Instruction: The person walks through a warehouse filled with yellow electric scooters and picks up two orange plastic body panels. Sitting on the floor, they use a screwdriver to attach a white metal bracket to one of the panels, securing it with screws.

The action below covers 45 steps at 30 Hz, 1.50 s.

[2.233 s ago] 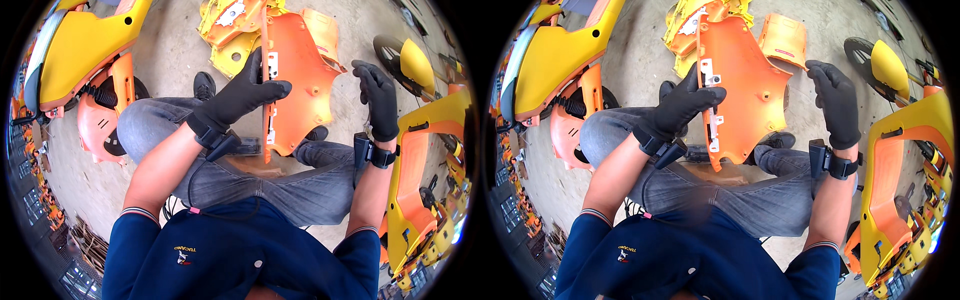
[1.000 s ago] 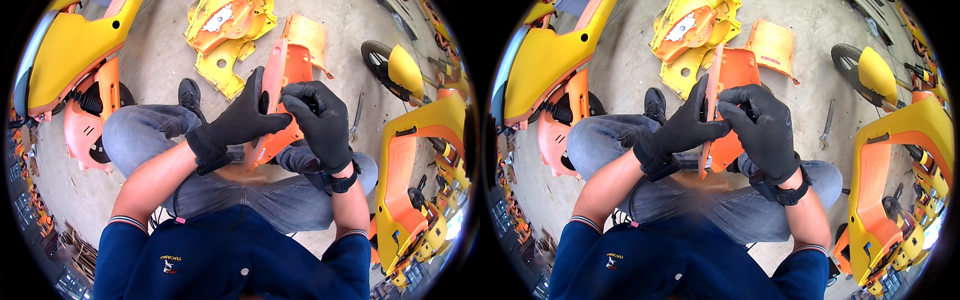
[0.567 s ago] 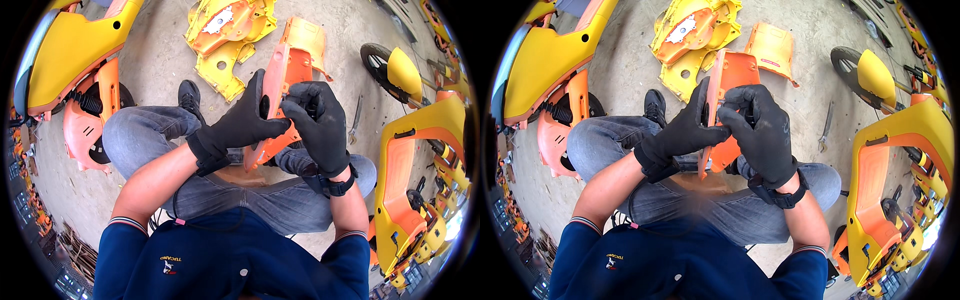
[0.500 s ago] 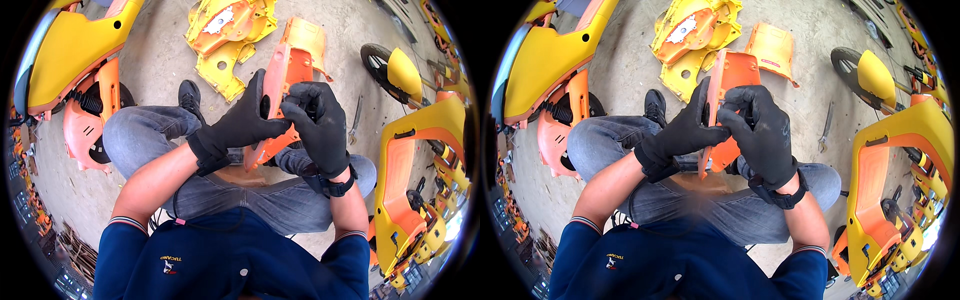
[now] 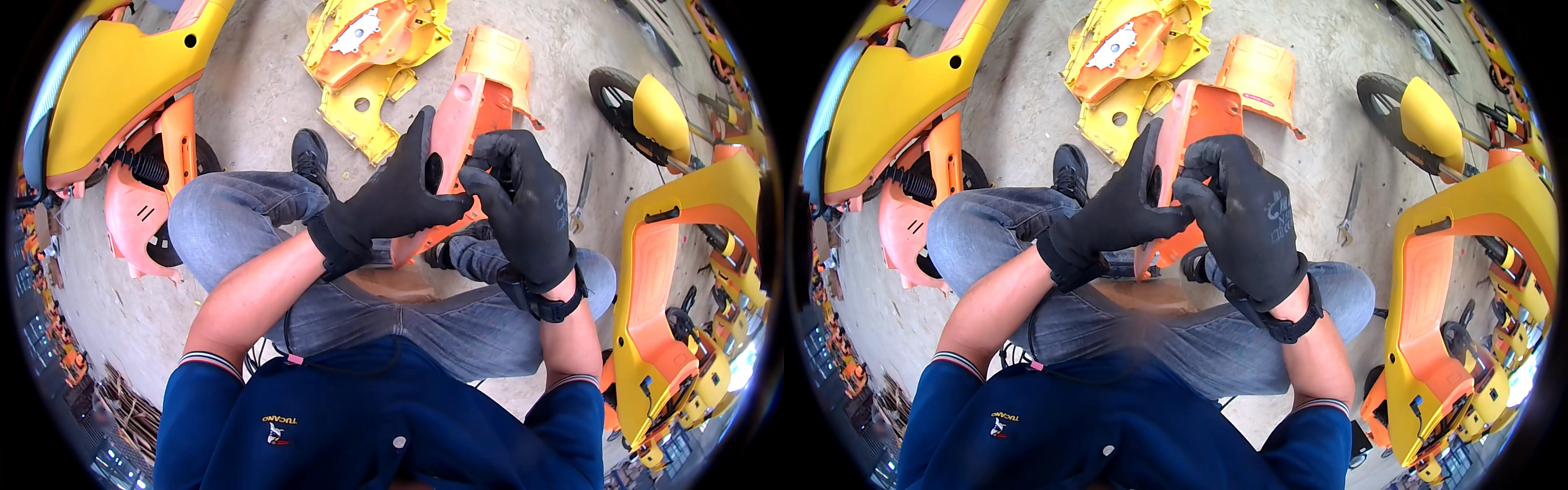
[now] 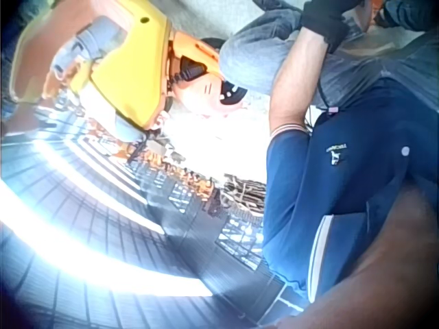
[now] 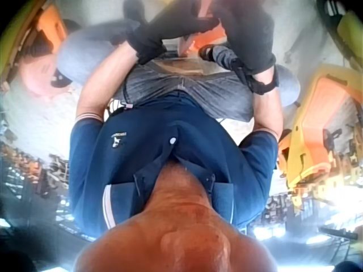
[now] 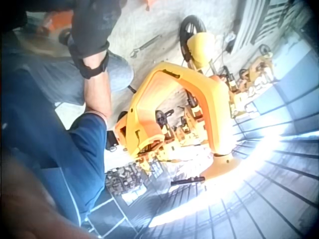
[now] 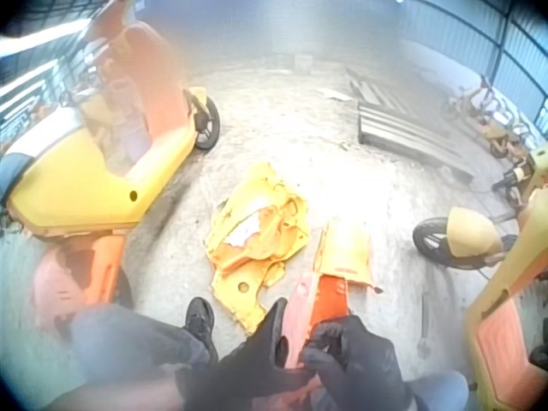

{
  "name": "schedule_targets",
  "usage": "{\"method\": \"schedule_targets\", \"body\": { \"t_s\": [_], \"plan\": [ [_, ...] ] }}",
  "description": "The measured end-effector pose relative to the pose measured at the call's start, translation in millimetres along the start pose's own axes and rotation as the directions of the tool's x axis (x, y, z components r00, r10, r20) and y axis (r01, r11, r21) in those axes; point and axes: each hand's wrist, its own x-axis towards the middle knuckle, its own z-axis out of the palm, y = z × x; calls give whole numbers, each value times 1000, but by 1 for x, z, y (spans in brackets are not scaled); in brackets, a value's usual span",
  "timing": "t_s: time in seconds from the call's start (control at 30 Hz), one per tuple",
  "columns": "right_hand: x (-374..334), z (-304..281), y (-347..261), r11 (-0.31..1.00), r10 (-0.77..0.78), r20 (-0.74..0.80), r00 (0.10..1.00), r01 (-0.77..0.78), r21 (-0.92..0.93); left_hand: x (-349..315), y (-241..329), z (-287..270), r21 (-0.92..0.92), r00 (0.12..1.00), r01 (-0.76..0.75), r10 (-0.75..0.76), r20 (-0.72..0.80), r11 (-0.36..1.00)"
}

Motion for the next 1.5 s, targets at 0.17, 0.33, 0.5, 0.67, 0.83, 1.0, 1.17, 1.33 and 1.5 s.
{"method": "schedule_targets", "body": {
  "t_s": [0.17, 0.33, 0.5, 0.67, 0.83, 1.0, 1.17, 1.33, 1.5],
  "plan": [
    [-1, -3, 2, 993, 81, 20, 997, -82, 80, -3, 3, 1, 106, 1000, 9, -8, -14, 994],
    [-1, -7, 2, 991, 122, 37, 992, -123, 53, 1, 20, -1, 30, 999, -5, 3, 46, 1000],
    [-1, -8, 9, 983, 145, 48, 988, -149, 104, 2, 18, 1, 38, 996, -86, 85, 18, 996],
    [2, -13, 5, 942, 188, 212, 959, -237, 237, -1, 8, 2, 37, 997, -75, 75, 2, 997],
    [3, -10, 8, 934, 182, 231, 956, -242, 264, 4, 19, -2, 21, 989, -138, 137, 52, 990],
    [4, -9, 4, 856, 298, 275, 914, -383, 346, 1, 33, 1, -155, 994, -91, 99, 45, 984],
    [3, -8, 3, 775, 340, 299, 892, -446, 449, 1, 32, 0, -166, 991, -112, 122, 54, 980],
    [4, -8, 2, 746, 315, 289, 904, -424, 513, -3, 15, 3, -204, 994, -89, 99, 38, 975],
    [5, -11, 0, 746, 331, 317, 889, -452, 489, -4, 24, 2, -280, 991, -12, 49, 124, 960]
  ]
}}
